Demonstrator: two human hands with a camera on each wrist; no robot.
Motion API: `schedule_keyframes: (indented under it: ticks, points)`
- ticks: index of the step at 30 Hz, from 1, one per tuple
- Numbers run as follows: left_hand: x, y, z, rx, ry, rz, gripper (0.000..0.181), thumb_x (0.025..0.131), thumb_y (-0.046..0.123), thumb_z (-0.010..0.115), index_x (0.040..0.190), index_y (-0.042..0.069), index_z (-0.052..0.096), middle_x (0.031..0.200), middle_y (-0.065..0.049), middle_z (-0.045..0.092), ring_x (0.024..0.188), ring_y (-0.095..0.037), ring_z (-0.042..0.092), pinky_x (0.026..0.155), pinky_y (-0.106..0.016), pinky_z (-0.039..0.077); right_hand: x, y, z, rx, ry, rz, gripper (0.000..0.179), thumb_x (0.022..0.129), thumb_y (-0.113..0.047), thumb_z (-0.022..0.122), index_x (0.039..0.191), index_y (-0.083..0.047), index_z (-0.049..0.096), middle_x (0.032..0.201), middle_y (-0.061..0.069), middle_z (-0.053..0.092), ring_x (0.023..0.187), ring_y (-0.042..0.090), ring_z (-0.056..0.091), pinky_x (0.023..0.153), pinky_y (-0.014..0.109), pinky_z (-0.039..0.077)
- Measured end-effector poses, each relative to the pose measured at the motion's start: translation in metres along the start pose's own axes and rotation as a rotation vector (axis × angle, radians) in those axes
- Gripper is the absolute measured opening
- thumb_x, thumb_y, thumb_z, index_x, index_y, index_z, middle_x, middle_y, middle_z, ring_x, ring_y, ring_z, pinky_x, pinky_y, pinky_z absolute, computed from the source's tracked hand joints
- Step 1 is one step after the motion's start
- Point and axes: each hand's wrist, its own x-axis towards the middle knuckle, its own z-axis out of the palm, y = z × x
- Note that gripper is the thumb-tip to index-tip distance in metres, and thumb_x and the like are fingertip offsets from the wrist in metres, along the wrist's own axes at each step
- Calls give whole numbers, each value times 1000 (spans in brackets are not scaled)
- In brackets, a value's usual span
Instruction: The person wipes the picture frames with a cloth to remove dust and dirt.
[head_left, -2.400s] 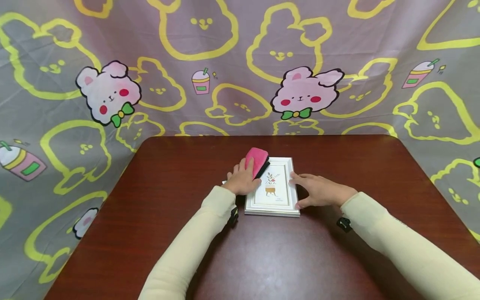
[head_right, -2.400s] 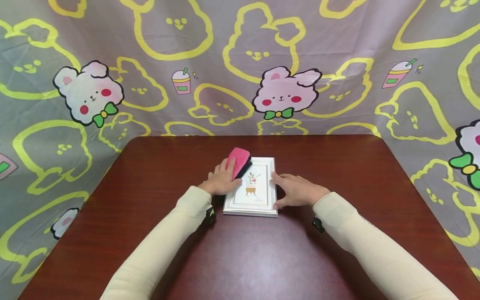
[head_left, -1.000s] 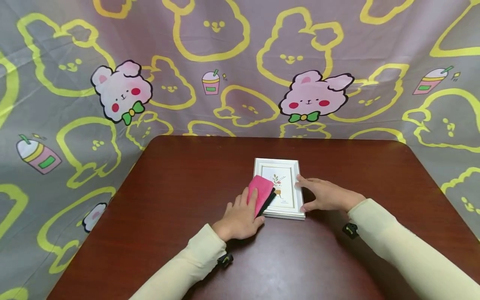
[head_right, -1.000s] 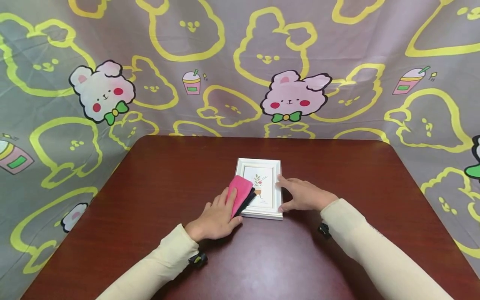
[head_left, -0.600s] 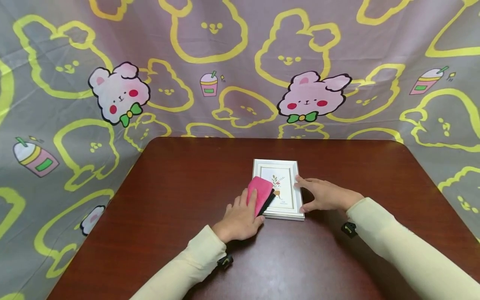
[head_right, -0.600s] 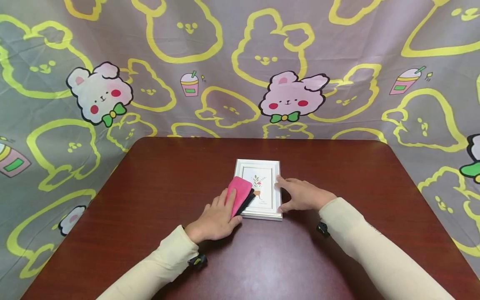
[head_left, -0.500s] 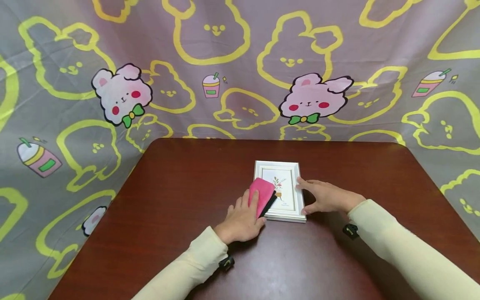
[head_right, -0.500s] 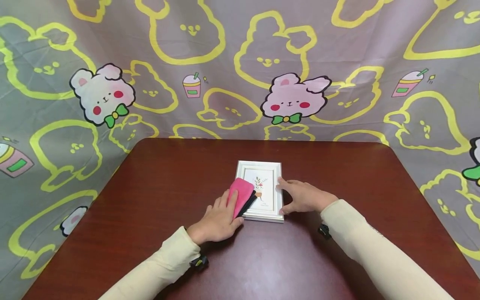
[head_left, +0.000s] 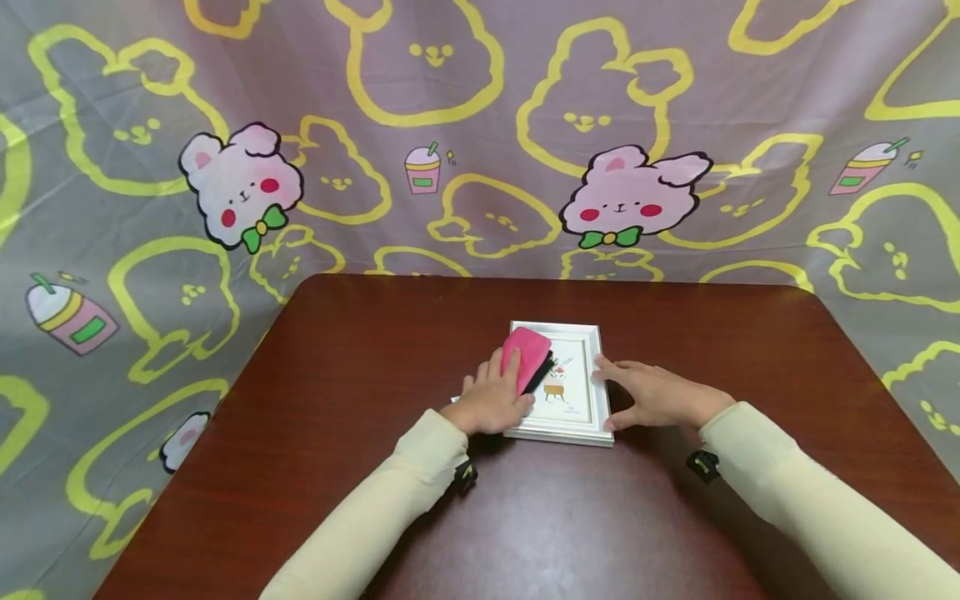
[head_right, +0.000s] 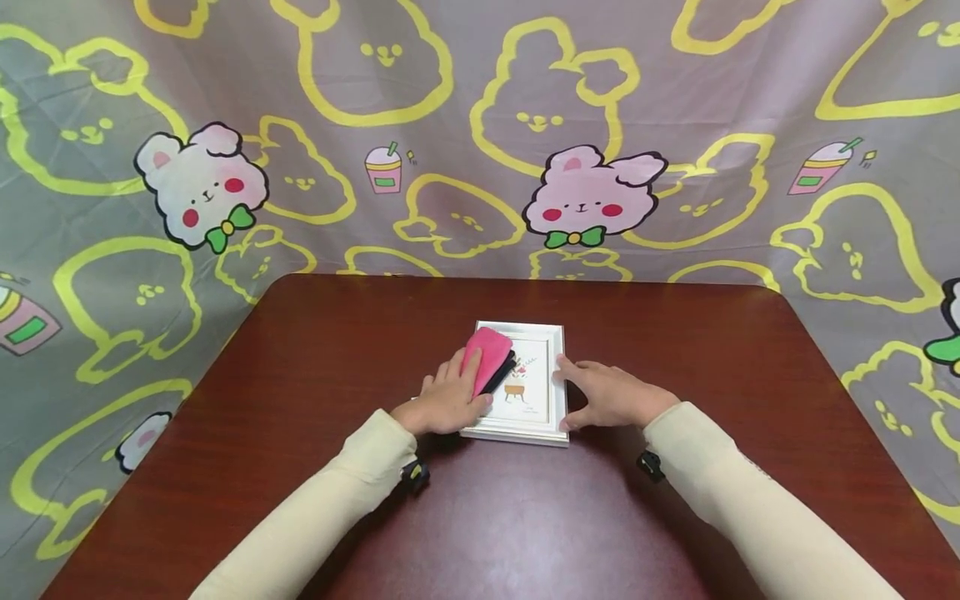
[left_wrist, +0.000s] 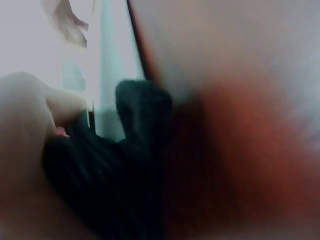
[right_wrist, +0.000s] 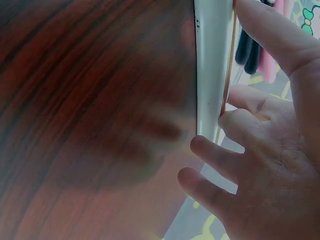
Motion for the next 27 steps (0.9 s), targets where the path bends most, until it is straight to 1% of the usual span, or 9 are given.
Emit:
schedule_keyframes:
  ticks: [3, 6, 9, 11, 13, 15, 19, 24, 27]
  points:
    - [15, 0, -3, 7, -13, -3, 81, 98, 44, 47, 160, 9, 8, 165, -20, 12, 149, -39, 22, 114, -61, 25, -2, 1, 1, -1, -3, -3, 88, 81, -52, 76, 150, -10, 42, 161, 22, 31, 142, 46, 36, 110, 60, 37]
    - [32, -1, -7, 22, -13, -26, 81, 98, 43, 46, 160, 9, 8, 164, -20, 13, 148, -39, 22, 116, -60, 24, -3, 1, 2, 6, -5, 3, 89, 81, -52, 76, 151, -11, 40, 161, 22, 31, 143, 46, 36, 110, 60, 37]
    - [47, -1, -14, 15, -4, -58, 82, 97, 43, 47, 160, 11, 7, 164, -19, 13, 147, -38, 22, 116, -60, 24, -2, 1, 1, 12, 5, 12, 90, 81, -52, 76, 152, -11, 40, 161, 20, 30, 143, 45, 36, 111, 60, 37]
    - [55, -1, -18, 10, 2, -75, 82, 97, 44, 47, 161, 12, 6, 164, -18, 13, 147, -38, 22, 116, -60, 23, -2, 2, 1, 14, 8, 17, 90, 81, -52, 76, 152, -11, 39, 162, 19, 30, 144, 44, 36, 111, 59, 37]
    - [61, -2, -20, 9, -8, -92, 84, 98, 46, 46, 161, 14, 2, 165, -17, 11, 148, -37, 20, 117, -59, 22, -1, 2, 1, 15, 6, 19, 90, 81, -52, 76, 152, -11, 39, 162, 19, 29, 144, 43, 36, 111, 59, 37]
    - [62, -3, -22, 13, -12, -101, 84, 97, 47, 46, 161, 14, 1, 165, -17, 11, 148, -37, 20, 117, -59, 22, -1, 2, 2, 17, 2, 18, 90, 81, -52, 76, 152, -12, 39, 163, 18, 29, 144, 43, 36, 111, 58, 37]
    - [60, -4, -23, 26, -22, -106, 84, 98, 46, 46, 161, 14, 1, 165, -16, 13, 148, -37, 21, 117, -58, 23, 0, 2, 2, 13, 2, 12, 88, 82, -51, 76, 152, -12, 40, 163, 18, 28, 144, 43, 35, 111, 58, 37]
    - [53, -2, -19, 44, -25, -91, 84, 98, 46, 45, 161, 12, 0, 164, -17, 15, 148, -36, 21, 118, -57, 23, -1, 2, 0, -10, 9, 18, 89, 82, -51, 76, 153, -12, 39, 160, 21, 33, 143, 45, 37, 110, 61, 37]
    - [45, 2, -17, 50, -21, -75, 84, 98, 47, 47, 161, 12, 3, 164, -17, 16, 148, -36, 22, 117, -58, 24, -3, 4, 0, -14, 6, 30, 92, 81, -53, 75, 154, -12, 36, 159, 22, 34, 142, 45, 38, 109, 62, 38]
